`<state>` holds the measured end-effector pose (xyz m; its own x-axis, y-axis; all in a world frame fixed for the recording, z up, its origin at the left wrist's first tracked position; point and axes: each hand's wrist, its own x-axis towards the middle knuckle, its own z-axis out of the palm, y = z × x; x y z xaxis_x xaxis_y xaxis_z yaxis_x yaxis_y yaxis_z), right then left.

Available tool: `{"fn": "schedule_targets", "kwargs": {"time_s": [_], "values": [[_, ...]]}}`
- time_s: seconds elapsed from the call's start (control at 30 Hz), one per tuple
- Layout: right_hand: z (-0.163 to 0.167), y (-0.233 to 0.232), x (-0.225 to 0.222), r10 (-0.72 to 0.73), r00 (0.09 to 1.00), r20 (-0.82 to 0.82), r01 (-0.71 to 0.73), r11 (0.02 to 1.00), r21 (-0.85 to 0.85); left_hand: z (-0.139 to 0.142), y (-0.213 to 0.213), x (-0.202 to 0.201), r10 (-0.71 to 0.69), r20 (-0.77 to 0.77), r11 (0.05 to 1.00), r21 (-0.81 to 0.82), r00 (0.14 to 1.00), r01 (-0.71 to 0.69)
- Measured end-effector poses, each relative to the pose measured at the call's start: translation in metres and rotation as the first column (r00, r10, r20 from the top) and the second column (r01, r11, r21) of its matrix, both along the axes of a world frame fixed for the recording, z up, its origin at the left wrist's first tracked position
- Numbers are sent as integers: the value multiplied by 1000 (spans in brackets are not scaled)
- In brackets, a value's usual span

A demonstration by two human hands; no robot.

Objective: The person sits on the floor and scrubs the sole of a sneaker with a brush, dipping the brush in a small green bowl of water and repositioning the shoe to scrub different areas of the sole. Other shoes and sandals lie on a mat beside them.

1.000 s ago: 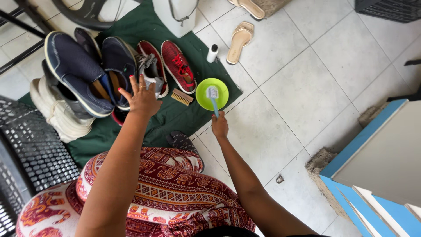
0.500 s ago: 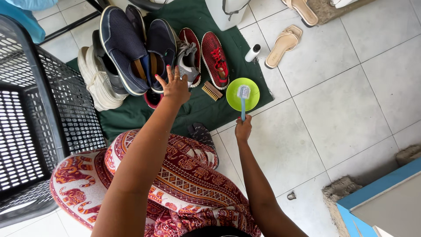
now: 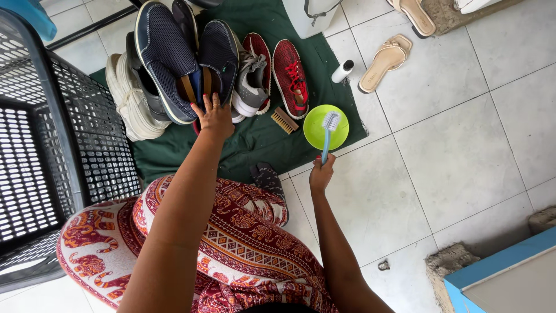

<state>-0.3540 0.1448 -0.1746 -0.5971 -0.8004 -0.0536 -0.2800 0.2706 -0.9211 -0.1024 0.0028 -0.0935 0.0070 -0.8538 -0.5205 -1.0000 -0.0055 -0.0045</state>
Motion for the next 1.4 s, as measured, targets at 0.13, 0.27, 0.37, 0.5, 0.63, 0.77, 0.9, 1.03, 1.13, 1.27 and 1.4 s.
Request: {"fn": "schedule_targets", "kwargs": {"time_s": [0.13, 0.27, 0.37, 0.5, 0.63, 0.77, 0.9, 1.03, 1.13, 1.27, 1.4], "values": [[-1, 0, 0, 153, 987, -53, -143, 977, 159, 0, -1, 3, -6, 16, 994, -106, 1000, 7], [1, 2, -1, 158, 985, -69, -150, 981, 120, 3, -9, 5, 24, 36, 999, -50, 999, -22], [3, 6, -5, 154, 985, -81, -144, 982, 126, 5, -9, 6, 36, 23, 997, -73, 999, -34], [0, 11, -15, 62, 997, -47, -60, 997, 40, 13, -13, 4, 142, -205, 912, -353, 968, -208], [-6, 15, -25, 80, 994, -79, -69, 989, 134, 28, -22, 1, 212, -504, 815, -381, 837, -436], [-5, 16, -27, 84, 991, -107, -75, 993, 90, 41, -16, 7, 138, -697, 710, -426, 703, -561], [8, 16, -22, 63, 987, -150, -51, 995, 82, 49, -17, 8, -191, -712, 570, -641, 675, -515], [16, 17, -16, 32, 999, -8, -31, 985, 168, 56, -7, 13, -280, -659, 582, -695, 698, -423], [15, 18, -17, 7, 998, -63, 8, 973, 232, 76, -7, 24, -352, -693, 520, -704, 629, -484], [12, 13, -31, -24, 998, 54, 12, 978, 207, 99, 4, 47, -367, -917, 570, -357, 159, -740], [29, -7, -60, 1, 947, 321, 11, 999, -34, 116, 18, 68, -428, -867, 639, -91, -255, -764]]}}
